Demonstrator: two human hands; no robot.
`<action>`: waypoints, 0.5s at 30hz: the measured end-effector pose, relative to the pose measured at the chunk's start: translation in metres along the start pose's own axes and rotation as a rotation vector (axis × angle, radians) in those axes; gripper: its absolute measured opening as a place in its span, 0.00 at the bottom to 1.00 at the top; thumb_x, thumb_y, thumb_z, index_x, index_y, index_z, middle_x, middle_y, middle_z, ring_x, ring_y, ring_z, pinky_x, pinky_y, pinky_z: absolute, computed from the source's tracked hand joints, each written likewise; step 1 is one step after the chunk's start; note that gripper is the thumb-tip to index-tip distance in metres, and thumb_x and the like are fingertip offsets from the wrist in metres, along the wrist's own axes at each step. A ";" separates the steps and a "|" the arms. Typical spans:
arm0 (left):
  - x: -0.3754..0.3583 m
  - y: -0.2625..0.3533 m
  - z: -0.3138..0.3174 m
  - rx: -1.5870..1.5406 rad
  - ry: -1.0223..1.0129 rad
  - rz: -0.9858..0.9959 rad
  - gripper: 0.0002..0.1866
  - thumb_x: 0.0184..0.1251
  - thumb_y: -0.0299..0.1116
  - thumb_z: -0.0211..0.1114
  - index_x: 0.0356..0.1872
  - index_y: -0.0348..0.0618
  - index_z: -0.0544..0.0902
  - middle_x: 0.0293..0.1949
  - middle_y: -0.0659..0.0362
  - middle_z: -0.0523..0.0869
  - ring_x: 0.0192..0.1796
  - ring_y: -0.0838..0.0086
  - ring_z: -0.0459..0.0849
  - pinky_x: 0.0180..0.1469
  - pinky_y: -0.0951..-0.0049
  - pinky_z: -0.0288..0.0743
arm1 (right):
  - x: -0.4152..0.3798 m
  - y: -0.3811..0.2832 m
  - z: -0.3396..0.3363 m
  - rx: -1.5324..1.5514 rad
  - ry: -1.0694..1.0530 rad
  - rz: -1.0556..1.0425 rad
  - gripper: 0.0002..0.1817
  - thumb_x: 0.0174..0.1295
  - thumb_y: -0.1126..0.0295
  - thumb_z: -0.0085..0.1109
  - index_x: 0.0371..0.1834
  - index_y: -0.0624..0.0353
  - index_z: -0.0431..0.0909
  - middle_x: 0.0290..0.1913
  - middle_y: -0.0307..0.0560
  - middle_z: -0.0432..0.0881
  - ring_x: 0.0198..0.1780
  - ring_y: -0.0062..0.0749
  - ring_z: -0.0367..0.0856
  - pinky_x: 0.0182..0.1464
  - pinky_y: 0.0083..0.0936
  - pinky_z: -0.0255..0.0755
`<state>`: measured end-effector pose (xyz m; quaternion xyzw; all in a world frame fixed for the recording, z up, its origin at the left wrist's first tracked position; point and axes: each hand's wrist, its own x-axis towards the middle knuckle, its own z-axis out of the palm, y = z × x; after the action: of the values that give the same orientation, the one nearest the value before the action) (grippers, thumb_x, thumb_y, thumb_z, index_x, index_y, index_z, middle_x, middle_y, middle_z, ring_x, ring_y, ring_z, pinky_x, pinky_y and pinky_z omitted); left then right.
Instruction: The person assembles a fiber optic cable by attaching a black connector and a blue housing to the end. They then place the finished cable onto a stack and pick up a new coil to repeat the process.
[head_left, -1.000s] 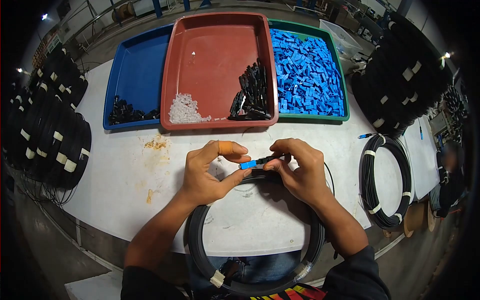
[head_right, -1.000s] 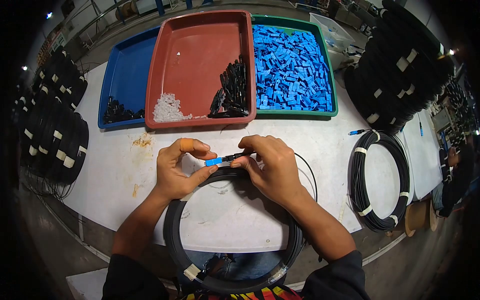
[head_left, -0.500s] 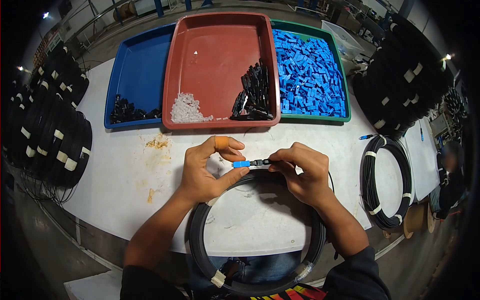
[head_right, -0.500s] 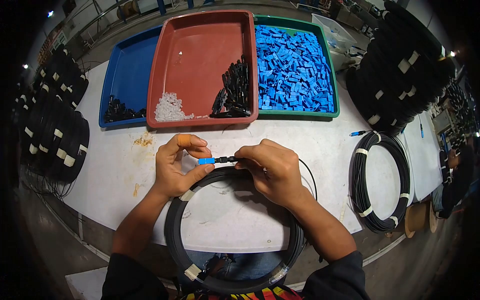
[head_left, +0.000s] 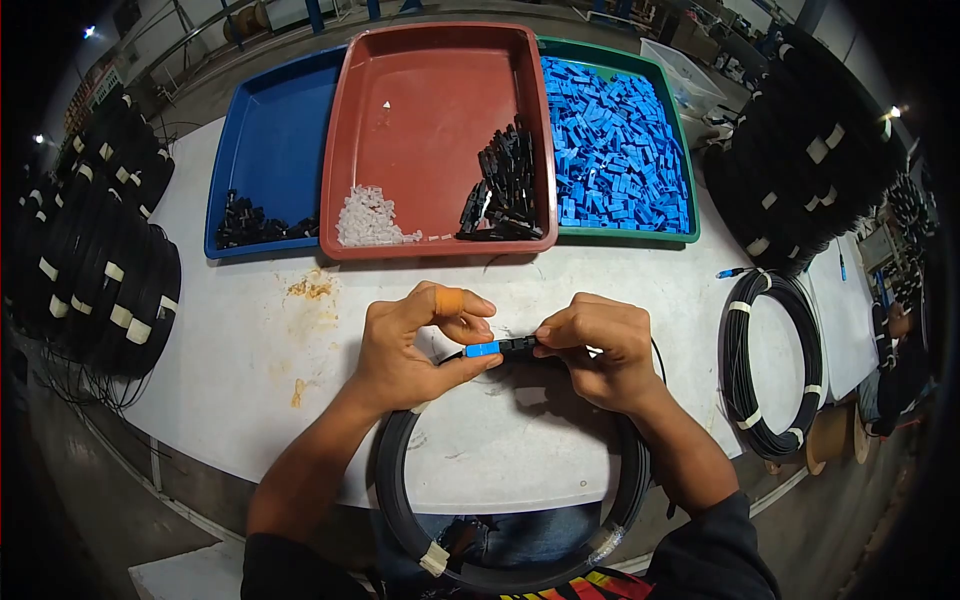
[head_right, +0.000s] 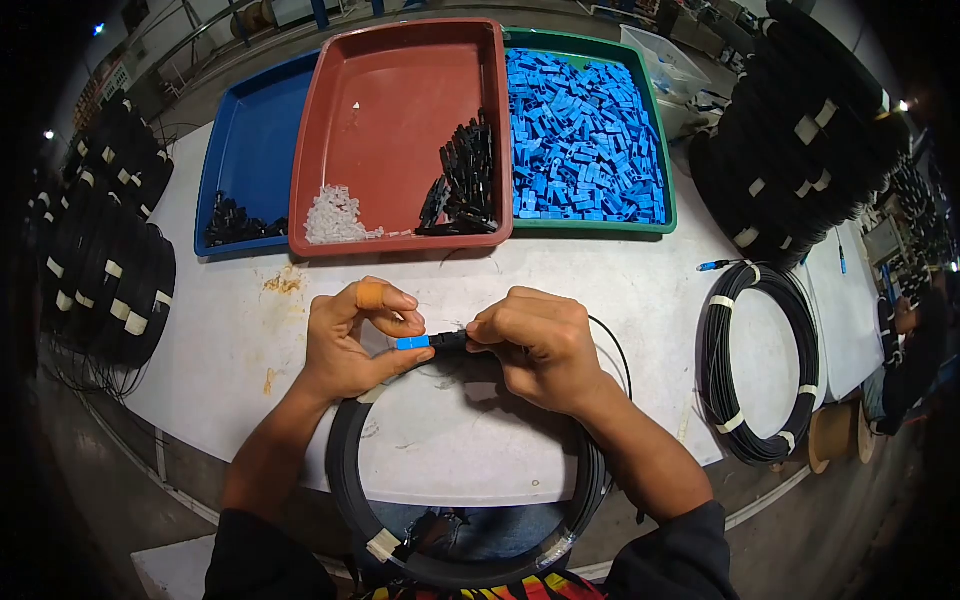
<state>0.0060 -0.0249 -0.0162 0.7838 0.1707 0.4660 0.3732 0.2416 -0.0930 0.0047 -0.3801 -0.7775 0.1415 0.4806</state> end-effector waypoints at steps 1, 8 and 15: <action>0.000 0.000 0.000 0.000 0.000 0.000 0.24 0.49 0.22 0.83 0.49 0.39 0.85 0.33 0.56 0.93 0.40 0.75 0.93 0.50 0.74 0.83 | 0.000 0.001 0.001 0.000 0.000 0.000 0.13 0.41 0.91 0.65 0.28 0.62 0.82 0.31 0.45 0.90 0.31 0.35 0.87 0.33 0.28 0.79; 0.001 0.004 0.001 0.069 -0.030 -0.025 0.24 0.46 0.21 0.84 0.47 0.41 0.86 0.33 0.57 0.93 0.42 0.74 0.91 0.53 0.70 0.81 | -0.001 0.000 0.000 0.027 -0.027 0.058 0.13 0.39 0.91 0.63 0.27 0.64 0.83 0.30 0.48 0.89 0.33 0.37 0.90 0.35 0.29 0.82; 0.004 0.010 0.002 0.087 -0.058 -0.087 0.21 0.47 0.23 0.83 0.46 0.41 0.89 0.40 0.57 0.95 0.44 0.75 0.92 0.56 0.70 0.76 | -0.002 0.003 0.001 0.027 -0.035 0.067 0.12 0.38 0.91 0.62 0.26 0.64 0.83 0.29 0.48 0.89 0.32 0.38 0.89 0.34 0.29 0.82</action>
<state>0.0090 -0.0303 -0.0071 0.8043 0.2140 0.4185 0.3636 0.2425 -0.0923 0.0018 -0.3969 -0.7707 0.1745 0.4670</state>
